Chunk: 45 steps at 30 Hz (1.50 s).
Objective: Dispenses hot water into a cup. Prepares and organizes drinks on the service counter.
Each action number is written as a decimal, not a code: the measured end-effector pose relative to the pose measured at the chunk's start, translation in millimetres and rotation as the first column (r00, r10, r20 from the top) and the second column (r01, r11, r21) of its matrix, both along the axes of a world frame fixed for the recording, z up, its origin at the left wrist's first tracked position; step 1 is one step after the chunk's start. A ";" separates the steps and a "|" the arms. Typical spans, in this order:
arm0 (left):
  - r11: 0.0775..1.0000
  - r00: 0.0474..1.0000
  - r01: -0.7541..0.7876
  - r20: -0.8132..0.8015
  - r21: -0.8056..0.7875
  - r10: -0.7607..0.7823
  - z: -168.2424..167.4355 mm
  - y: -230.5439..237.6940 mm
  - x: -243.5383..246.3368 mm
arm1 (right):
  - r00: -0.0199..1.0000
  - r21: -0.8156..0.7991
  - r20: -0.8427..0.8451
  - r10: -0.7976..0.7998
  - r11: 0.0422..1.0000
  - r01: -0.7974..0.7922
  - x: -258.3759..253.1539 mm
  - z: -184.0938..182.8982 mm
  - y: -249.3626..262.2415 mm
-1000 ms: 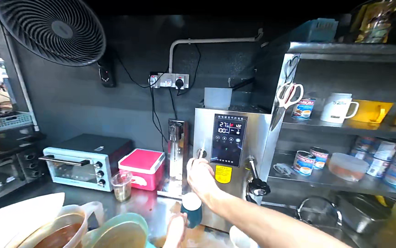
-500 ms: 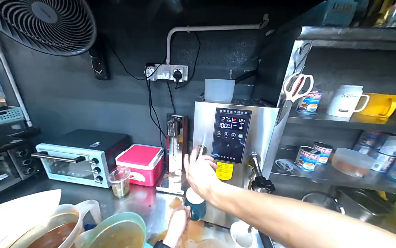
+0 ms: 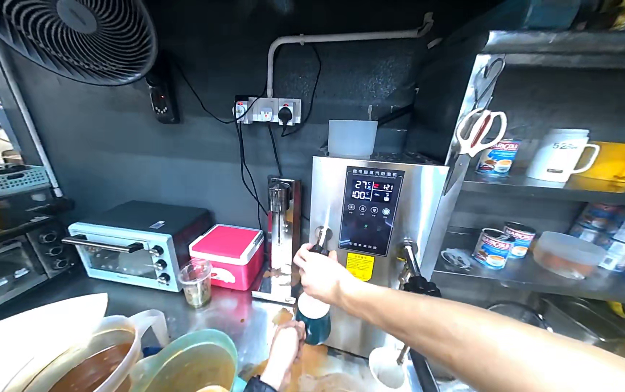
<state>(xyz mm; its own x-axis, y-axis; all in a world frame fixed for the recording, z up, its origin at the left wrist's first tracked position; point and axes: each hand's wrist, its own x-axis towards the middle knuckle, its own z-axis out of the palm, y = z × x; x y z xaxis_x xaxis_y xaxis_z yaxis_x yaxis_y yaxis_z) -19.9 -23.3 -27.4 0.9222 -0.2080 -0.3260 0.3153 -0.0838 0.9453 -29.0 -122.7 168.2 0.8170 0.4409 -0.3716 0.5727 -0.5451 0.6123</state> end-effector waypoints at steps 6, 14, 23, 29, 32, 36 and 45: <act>1.000 1.000 -0.008 0.002 0.001 0.008 4.9 -0.7 0.7 | 1.000 -0.080 -0.012 0.026 0.996 -0.027 0.3 3.2 0.8; 1.000 1.000 0.004 0.014 -0.002 -0.004 6.8 1.3 2.6 | 0.996 -0.083 -0.084 0.036 0.996 -0.043 1.9 12.8 1.4; 1.000 1.000 -0.013 -0.010 0.017 0.013 6.0 2.9 2.2 | 0.989 -0.170 -0.130 0.073 0.981 -0.095 -1.1 21.4 -0.7; 1.000 1.000 -0.001 0.009 0.015 0.001 4.0 3.6 4.1 | 0.969 0.105 0.073 -0.235 0.968 0.226 -26.4 21.7 16.6; 1.000 1.000 0.006 0.023 0.022 -0.007 3.0 1.5 3.5 | 0.929 0.080 0.182 -0.322 0.947 0.312 -19.9 8.1 22.3; 1.000 1.000 0.018 0.013 0.008 -0.018 4.6 1.6 4.2 | 0.956 0.025 0.146 -0.254 0.967 0.254 -17.9 3.6 22.3; 0.991 0.996 -0.008 0.094 0.135 -0.004 12.9 13.8 -5.5 | 0.826 0.559 -0.013 -0.563 0.681 0.473 -9.1 19.2 31.3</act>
